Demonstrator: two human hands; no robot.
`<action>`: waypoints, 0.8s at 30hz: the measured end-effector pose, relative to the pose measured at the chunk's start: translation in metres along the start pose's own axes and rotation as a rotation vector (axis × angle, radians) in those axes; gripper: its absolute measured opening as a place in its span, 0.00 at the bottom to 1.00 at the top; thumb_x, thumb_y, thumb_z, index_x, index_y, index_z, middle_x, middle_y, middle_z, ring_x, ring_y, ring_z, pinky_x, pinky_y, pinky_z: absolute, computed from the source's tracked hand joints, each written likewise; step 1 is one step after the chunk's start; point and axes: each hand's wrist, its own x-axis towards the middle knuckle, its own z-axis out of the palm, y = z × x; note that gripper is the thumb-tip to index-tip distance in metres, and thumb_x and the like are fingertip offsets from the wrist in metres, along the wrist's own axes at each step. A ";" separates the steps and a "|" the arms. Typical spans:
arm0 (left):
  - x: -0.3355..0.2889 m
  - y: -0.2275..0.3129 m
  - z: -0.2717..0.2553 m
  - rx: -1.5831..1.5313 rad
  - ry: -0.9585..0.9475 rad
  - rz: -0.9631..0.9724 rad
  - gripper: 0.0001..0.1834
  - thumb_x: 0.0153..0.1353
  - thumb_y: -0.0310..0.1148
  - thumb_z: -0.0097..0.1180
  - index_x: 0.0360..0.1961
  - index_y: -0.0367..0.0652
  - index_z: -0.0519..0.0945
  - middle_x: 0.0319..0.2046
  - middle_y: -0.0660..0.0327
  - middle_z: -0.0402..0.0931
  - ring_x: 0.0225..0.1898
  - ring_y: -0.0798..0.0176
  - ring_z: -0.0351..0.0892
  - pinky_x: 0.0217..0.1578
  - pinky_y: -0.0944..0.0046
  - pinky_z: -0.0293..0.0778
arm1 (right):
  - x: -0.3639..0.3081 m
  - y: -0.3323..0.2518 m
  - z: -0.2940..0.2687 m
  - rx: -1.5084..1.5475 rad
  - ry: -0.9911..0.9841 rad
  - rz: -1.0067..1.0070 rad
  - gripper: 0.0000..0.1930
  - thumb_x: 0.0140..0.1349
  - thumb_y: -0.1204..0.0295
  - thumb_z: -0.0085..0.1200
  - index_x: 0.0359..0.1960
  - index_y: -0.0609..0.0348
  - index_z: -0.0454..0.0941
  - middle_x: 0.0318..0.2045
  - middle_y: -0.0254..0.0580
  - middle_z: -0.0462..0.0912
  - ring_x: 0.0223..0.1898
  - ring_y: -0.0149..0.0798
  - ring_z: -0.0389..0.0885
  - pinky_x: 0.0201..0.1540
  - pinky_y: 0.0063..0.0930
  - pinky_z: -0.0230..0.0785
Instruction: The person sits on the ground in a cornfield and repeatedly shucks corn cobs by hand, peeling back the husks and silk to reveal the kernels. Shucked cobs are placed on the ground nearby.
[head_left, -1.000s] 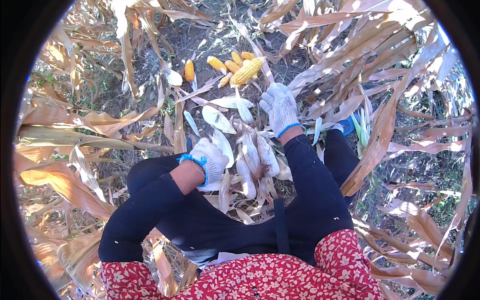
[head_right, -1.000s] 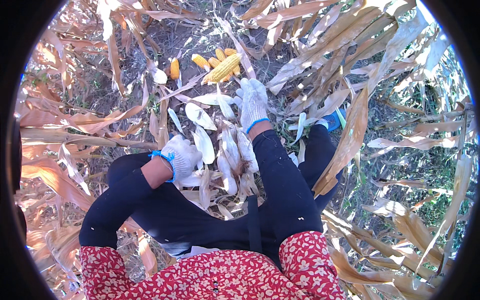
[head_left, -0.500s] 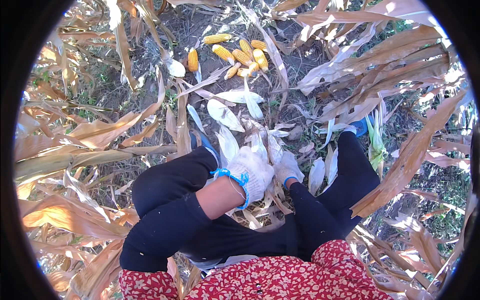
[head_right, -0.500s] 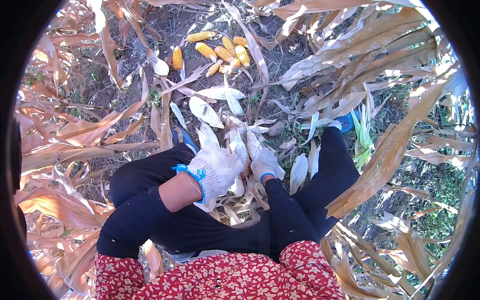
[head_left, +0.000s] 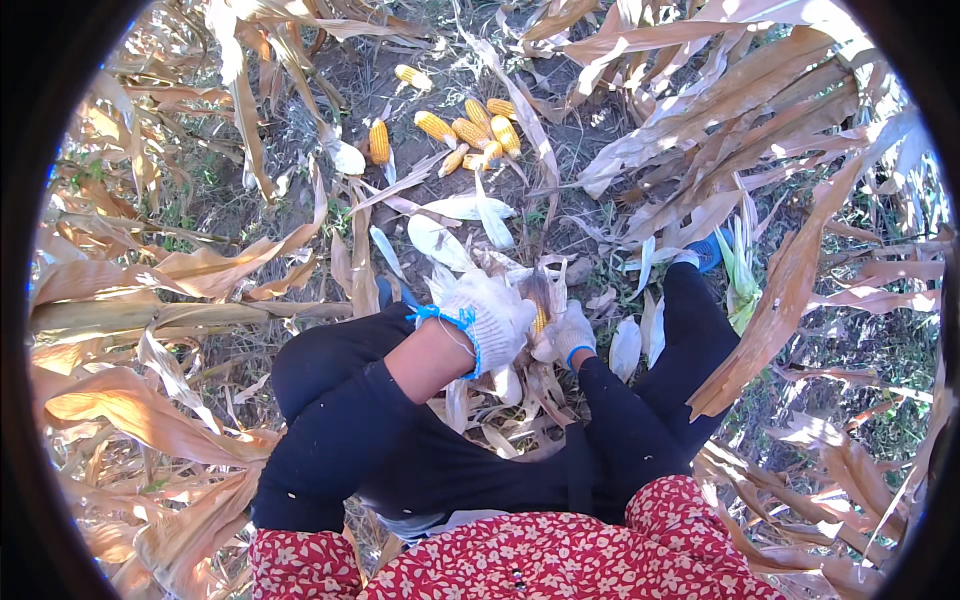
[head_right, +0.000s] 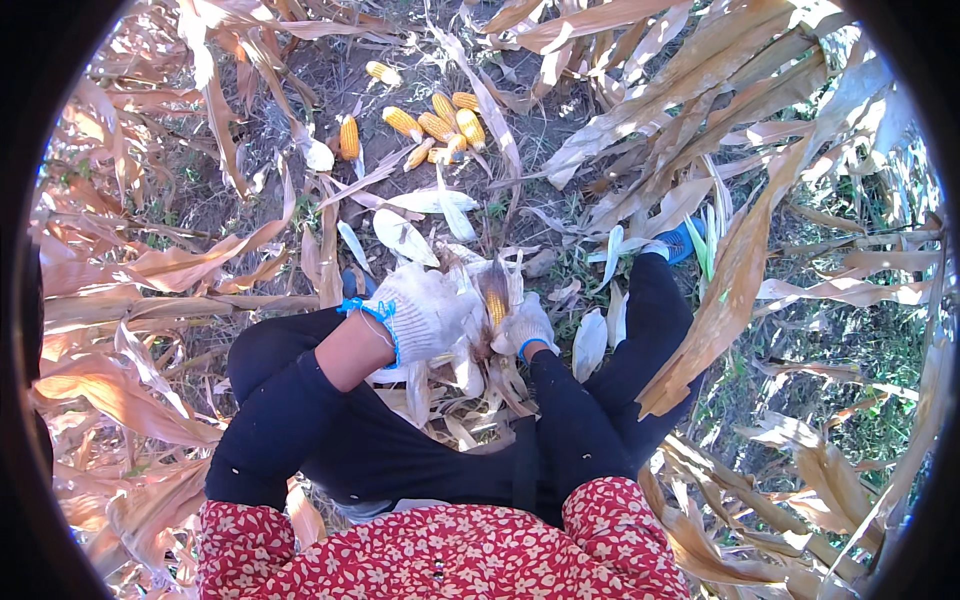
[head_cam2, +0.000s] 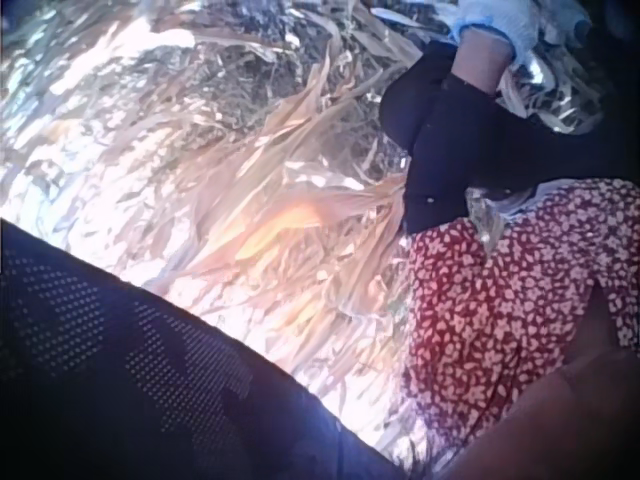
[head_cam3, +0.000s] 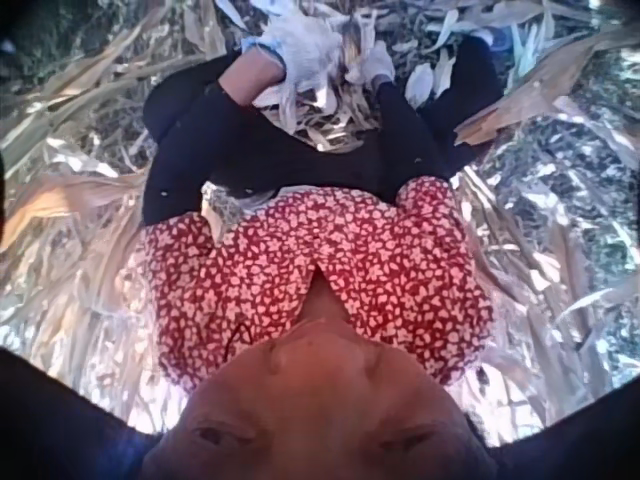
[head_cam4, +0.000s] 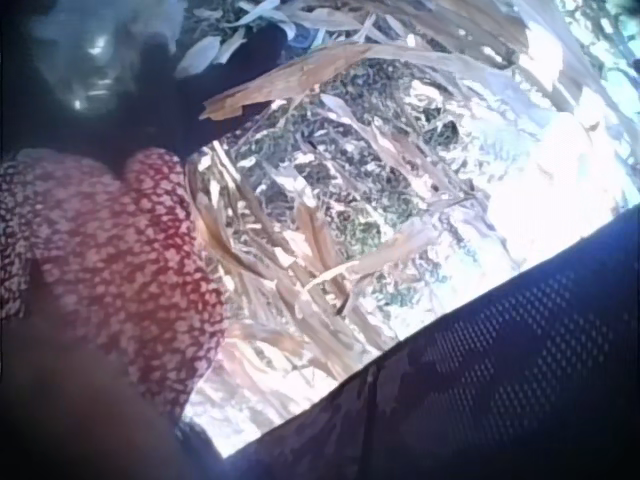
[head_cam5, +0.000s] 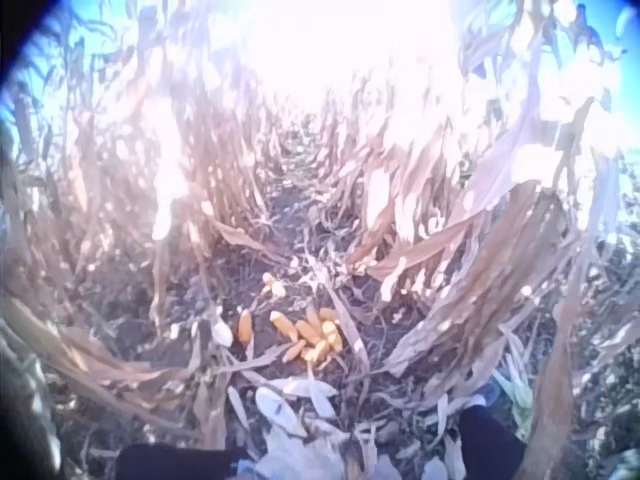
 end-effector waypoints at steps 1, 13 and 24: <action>0.001 0.000 -0.007 -0.015 0.040 0.018 0.10 0.53 0.36 0.59 0.34 0.44 0.80 0.25 0.52 0.81 0.29 0.45 0.84 0.28 0.46 0.77 | 0.012 0.016 0.006 0.053 -0.005 -0.033 0.20 0.56 0.63 0.63 0.46 0.62 0.76 0.42 0.54 0.84 0.45 0.54 0.84 0.47 0.45 0.76; 0.000 -0.030 -0.012 0.000 -0.107 -0.105 0.15 0.62 0.39 0.52 0.46 0.45 0.81 0.33 0.50 0.83 0.38 0.43 0.84 0.42 0.45 0.77 | -0.003 -0.029 -0.052 0.554 -0.241 -0.275 0.14 0.68 0.67 0.55 0.50 0.62 0.80 0.41 0.40 0.86 0.41 0.37 0.84 0.44 0.33 0.75; 0.012 -0.002 -0.021 -0.642 -0.062 -0.159 0.38 0.50 0.49 0.71 0.60 0.41 0.76 0.52 0.52 0.80 0.53 0.51 0.79 0.58 0.54 0.73 | -0.076 -0.164 -0.168 1.598 -0.349 -0.260 0.14 0.70 0.71 0.51 0.53 0.63 0.77 0.46 0.42 0.83 0.47 0.38 0.84 0.50 0.34 0.79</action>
